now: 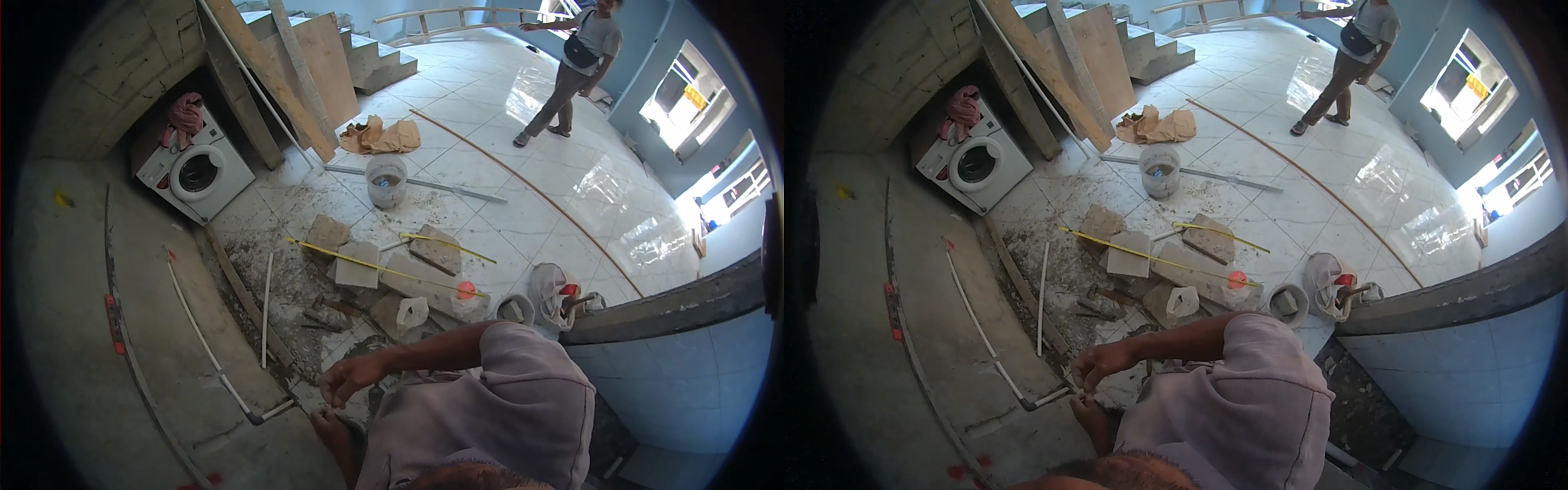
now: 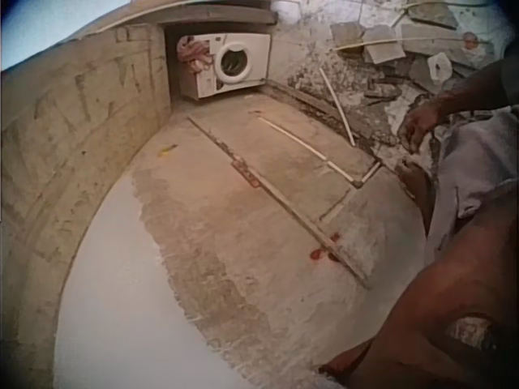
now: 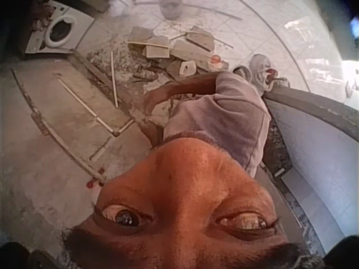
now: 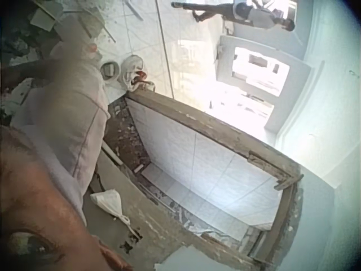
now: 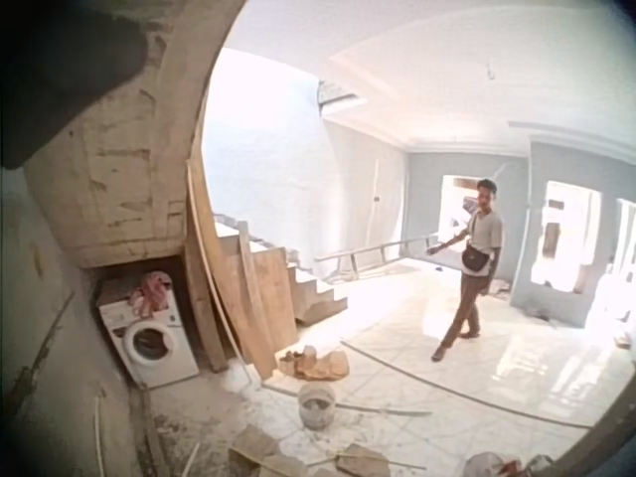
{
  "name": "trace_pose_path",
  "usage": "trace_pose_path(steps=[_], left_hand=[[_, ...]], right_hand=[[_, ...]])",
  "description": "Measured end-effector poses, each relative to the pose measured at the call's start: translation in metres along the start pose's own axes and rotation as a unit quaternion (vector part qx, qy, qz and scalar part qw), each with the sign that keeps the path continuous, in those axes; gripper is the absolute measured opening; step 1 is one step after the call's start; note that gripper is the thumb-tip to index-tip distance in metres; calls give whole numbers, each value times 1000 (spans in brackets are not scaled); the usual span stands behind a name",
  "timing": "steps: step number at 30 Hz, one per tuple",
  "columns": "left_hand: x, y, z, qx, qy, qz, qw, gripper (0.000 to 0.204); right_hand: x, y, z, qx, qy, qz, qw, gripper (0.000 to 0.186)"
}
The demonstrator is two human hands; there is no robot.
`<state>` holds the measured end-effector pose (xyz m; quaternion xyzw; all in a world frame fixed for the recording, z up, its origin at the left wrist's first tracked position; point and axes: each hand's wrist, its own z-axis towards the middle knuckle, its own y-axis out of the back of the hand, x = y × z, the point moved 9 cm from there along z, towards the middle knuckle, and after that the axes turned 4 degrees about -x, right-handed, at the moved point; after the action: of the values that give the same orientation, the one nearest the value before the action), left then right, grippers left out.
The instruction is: The person is seen applying mortar or cement to a small piece of tile or plumbing fixture in a renovation area.
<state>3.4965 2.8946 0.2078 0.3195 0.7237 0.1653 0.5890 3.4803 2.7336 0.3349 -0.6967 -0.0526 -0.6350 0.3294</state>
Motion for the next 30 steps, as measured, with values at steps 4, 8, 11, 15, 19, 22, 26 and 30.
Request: trace_pose_path(steps=[4,8,11,15,19,22,26,30], left_hand=[[-27,-8,-11,-21,-13,60,998,27],[-115,-1,-42,69,90,129,985,31],[-95,-12,-39,64,31,124,990,31],[-45,-27,-22,40,-44,141,988,31],[-21,-36,-18,37,-68,166,983,31],[-17,-43,-22,40,-108,171,979,31],[-45,-48,-34,74,-176,148,970,30],[-74,-47,-42,111,-208,111,965,29]], right_hand=[[28,-10,3,-5,65,43,997,29],[11,-5,-13,-13,-122,-47,991,25],[4,-5,-7,32,-70,-61,995,25],[26,-12,-4,54,156,-127,978,28],[1,-9,-13,7,-53,-63,997,24],[0,8,-19,-86,-149,-41,984,27],[-25,29,-17,-144,-203,58,967,32],[-16,31,-6,-205,-224,131,944,34]])
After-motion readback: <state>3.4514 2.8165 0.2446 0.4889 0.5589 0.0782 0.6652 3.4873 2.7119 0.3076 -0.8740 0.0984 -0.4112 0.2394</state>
